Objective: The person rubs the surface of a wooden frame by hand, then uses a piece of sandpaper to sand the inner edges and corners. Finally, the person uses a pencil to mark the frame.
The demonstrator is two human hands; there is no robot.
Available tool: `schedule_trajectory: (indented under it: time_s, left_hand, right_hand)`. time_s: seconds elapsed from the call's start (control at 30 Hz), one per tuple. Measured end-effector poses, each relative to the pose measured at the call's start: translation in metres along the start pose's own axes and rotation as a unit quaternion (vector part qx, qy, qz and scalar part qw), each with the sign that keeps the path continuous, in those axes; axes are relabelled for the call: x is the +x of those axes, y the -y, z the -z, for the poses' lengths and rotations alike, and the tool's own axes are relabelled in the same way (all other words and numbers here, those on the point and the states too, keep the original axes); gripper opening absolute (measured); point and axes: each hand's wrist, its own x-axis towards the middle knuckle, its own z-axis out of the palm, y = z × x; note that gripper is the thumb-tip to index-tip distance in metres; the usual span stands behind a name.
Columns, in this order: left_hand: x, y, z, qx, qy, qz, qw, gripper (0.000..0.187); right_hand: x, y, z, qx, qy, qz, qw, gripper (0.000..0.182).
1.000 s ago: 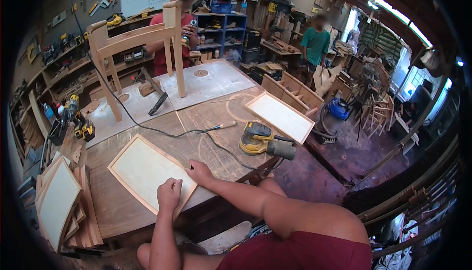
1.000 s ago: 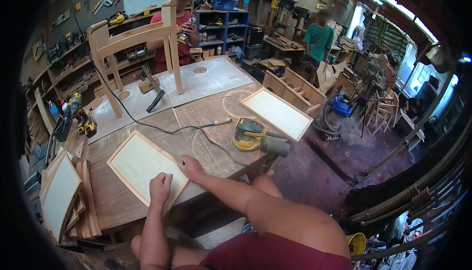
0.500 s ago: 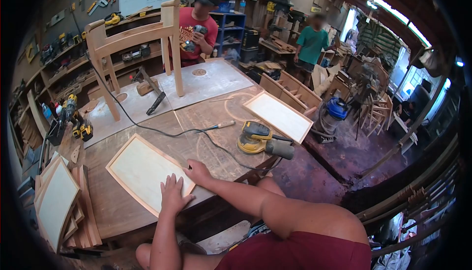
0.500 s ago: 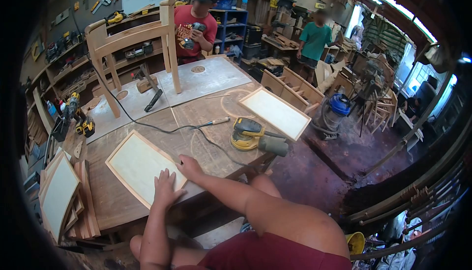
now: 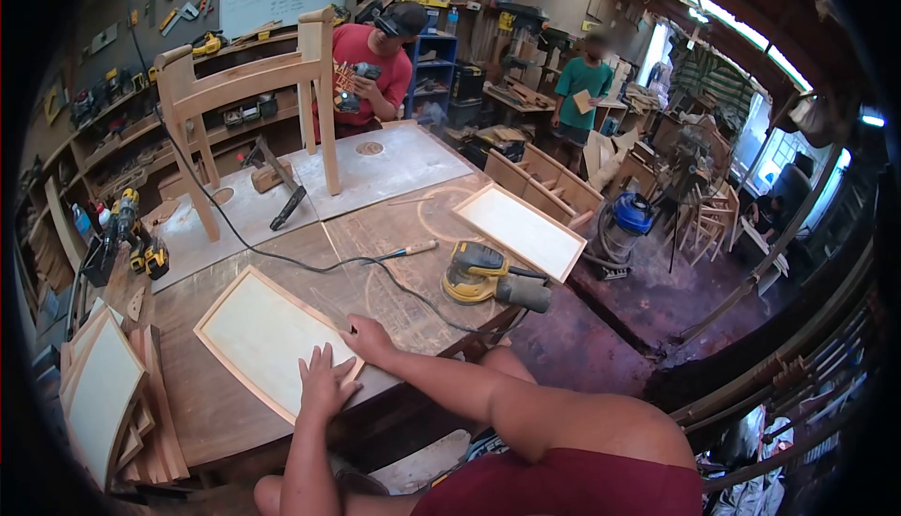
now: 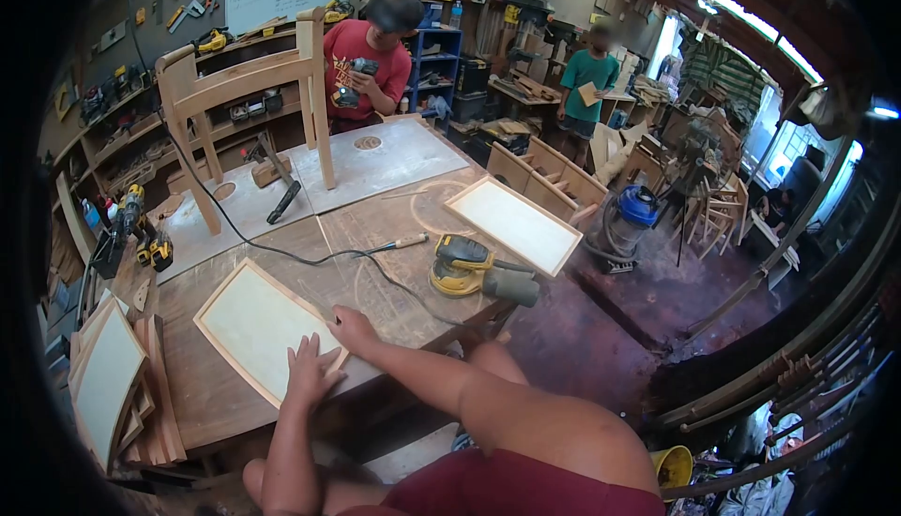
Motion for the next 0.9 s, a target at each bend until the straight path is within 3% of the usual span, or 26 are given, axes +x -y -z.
schedule_trajectory:
  time_s: [0.9]
  left_hand:
    - [0.0,0.007,0.0,-0.063,-0.001,0.013,0.998,0.053]
  right_hand:
    - [0.001,0.0,-0.001,-0.01,-0.008,0.003,1.0,0.03]
